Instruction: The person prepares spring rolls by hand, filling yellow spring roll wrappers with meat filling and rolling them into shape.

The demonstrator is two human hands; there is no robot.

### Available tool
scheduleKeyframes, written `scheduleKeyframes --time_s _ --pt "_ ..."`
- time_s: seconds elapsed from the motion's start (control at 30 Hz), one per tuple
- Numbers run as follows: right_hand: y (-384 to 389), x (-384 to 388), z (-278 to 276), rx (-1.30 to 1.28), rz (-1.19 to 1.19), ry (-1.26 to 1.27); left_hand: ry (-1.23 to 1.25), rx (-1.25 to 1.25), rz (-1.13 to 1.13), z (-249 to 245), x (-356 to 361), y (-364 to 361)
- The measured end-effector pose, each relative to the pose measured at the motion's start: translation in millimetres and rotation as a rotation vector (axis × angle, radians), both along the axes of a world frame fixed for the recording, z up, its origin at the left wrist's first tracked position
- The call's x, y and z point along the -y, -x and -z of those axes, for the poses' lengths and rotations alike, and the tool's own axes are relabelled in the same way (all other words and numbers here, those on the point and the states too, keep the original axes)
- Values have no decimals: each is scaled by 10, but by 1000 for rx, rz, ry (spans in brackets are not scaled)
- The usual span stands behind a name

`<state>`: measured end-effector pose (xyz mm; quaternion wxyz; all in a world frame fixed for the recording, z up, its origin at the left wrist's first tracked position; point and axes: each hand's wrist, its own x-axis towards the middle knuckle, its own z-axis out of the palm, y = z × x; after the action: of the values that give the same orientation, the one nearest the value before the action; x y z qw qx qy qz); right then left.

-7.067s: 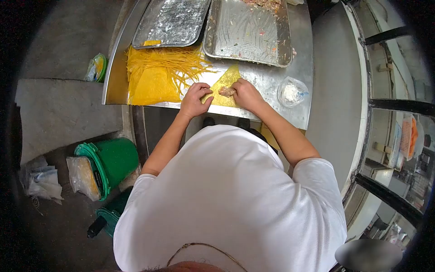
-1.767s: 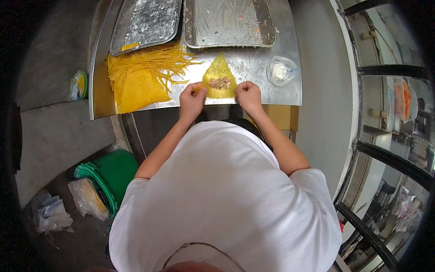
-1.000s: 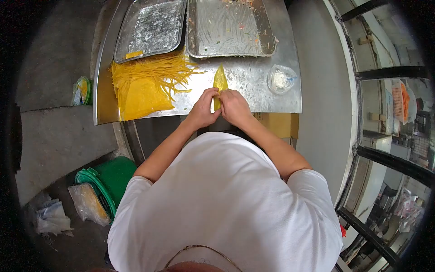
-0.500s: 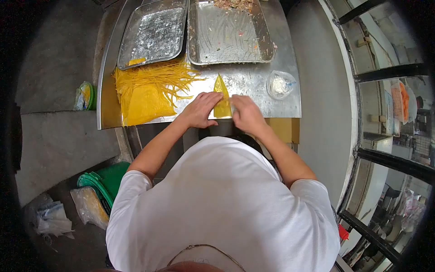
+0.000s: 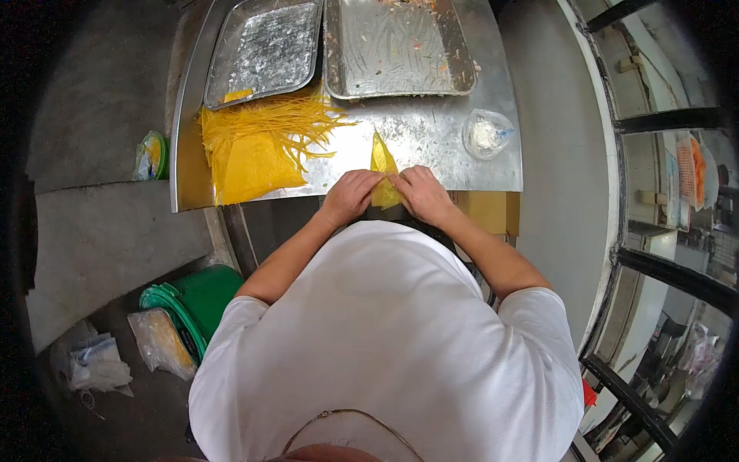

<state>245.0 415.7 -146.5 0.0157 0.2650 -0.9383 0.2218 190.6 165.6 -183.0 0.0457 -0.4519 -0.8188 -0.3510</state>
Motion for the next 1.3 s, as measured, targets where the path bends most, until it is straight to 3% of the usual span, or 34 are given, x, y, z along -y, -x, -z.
scheduleKeyframes --time_s 0.2,0.33,0.43,0.5,0.6,0.73,0.83,0.87,0.97,1.07,1.2,1.3 --pt "66 148 -109 5 87 264 -139 85 -77 -46 -74 7" --pt "176 136 3 80 126 292 -169 136 -91 -35 -105 86" --pt "257 139 75 137 149 157 -158 133 -106 -27 -144 116" --pt "294 211 75 289 331 226 -153 123 -150 -43 -208 144" --pt "242 300 -40 253 456 404 -87 174 -256 -85 -308 182" --pt "130 238 -73 36 194 276 158 405 -365 -181 -381 270" --pt "211 194 59 -30 104 168 -55 574 -273 -323 -298 238" --pt "236 186 79 -10 122 159 -5 323 -160 -332 -227 247" --pt "251 201 120 1 154 179 28 232 -30 -170 -149 288" --pt "257 189 22 -10 161 216 54 104 -43 -214 -207 355" --pt "322 153 39 -97 155 179 137 196 -28 -169 -225 458" --pt "385 116 105 -27 169 195 -10 187 -117 -155 -258 489"
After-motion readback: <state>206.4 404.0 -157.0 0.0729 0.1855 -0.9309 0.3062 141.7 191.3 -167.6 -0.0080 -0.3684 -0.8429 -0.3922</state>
